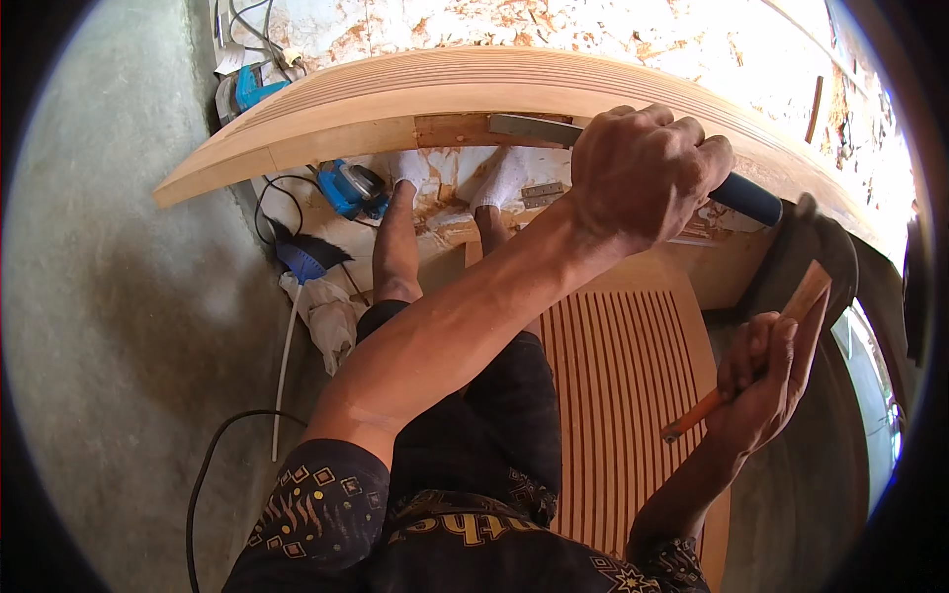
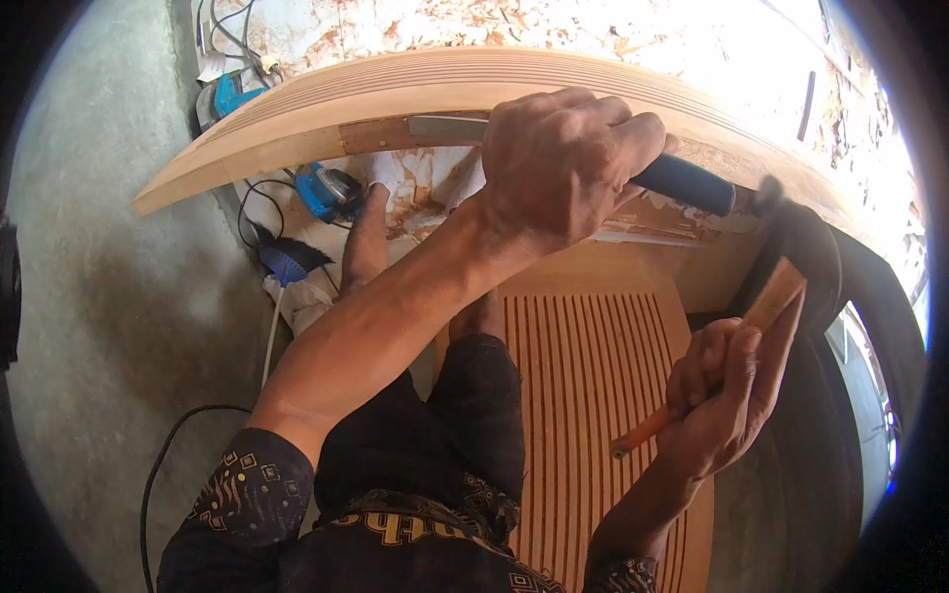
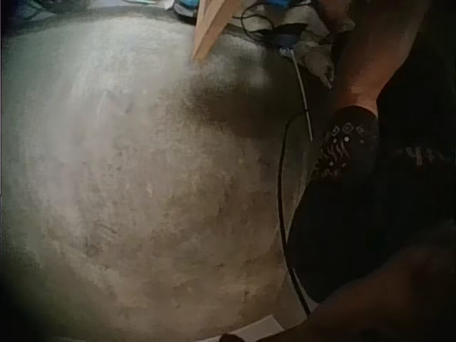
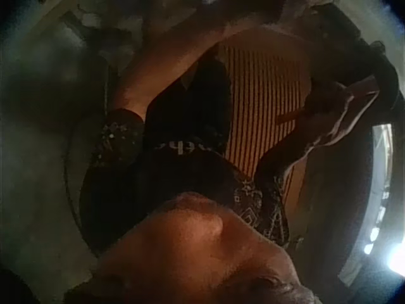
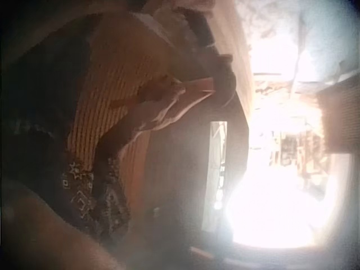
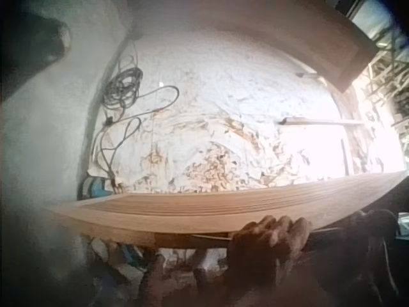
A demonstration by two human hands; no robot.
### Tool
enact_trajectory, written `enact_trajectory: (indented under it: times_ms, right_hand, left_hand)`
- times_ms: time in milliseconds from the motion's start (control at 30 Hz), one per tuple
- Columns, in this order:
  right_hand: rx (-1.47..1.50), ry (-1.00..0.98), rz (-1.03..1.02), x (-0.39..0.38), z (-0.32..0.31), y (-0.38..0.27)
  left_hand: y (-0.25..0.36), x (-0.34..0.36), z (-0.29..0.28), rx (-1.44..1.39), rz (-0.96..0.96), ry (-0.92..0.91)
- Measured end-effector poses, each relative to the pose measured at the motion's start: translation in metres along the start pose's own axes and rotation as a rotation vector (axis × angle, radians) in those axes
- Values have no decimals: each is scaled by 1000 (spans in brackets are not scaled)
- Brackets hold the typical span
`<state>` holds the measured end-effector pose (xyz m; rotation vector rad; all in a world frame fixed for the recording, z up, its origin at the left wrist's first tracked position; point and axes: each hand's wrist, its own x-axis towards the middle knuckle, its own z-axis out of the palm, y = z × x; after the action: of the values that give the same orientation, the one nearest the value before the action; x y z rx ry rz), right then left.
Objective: The person uses a chisel and a hammer to carve a rectangular recess into the edge of a wooden door frame, then checks the fit by placing a metal hinge into the slot.
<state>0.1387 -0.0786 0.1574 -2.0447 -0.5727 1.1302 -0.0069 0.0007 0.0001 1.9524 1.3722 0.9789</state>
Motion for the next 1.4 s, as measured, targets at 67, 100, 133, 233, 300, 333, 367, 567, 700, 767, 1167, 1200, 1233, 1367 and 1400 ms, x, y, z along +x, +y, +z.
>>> enact_trajectory:
  times_ms: [67,100,133,233,300,333,367,567,700,767,1167,1200,1233,1367,1400]
  right_hand:
    - [31,38,4,1,0,4]
    - [15,18,18,1,2,3]
    - [-1,-1,32,2,3,1]
    - [34,34,27,4,2,3]
    - [32,22,36,6,0,5]
    - [4,-17,54,6,-1,6]
    - [-24,-56,73,6,-1,7]
    - [89,-32,43,8,4,15]
    - [101,22,43,7,2,14]
    - [97,44,31,8,2,11]
    - [73,108,-60,0,2,-2]
    - [74,109,-70,0,0,-2]
    - [74,111,-79,0,-1,-3]
    - [81,137,-95,-1,0,-3]
    - [87,140,-93,-3,1,-4]
  left_hand:
    - [1,0,2,-4,2,8]
    - [-1,0,2,3,4,7]
    - [-2,0,1,11,7,5]
    - [-2,1,1,20,22,17]
    - [-3,2,1,13,-39,-72]
    - [-6,1,-1,5,-106,-168]
    - [-9,0,-3,-2,-173,-264]
    - [-17,-12,-8,28,28,-52]
    - [-3,-10,-9,-9,-6,-123]
    - [2,-4,-9,-33,3,-92]
    - [2,-1,-12,-116,3,-19]
    - [2,0,-11,-114,11,-16]
    - [2,0,-11,-110,16,-17]
    - [2,-3,-12,-104,24,-24]
    - [3,-2,-12,-108,26,-25]
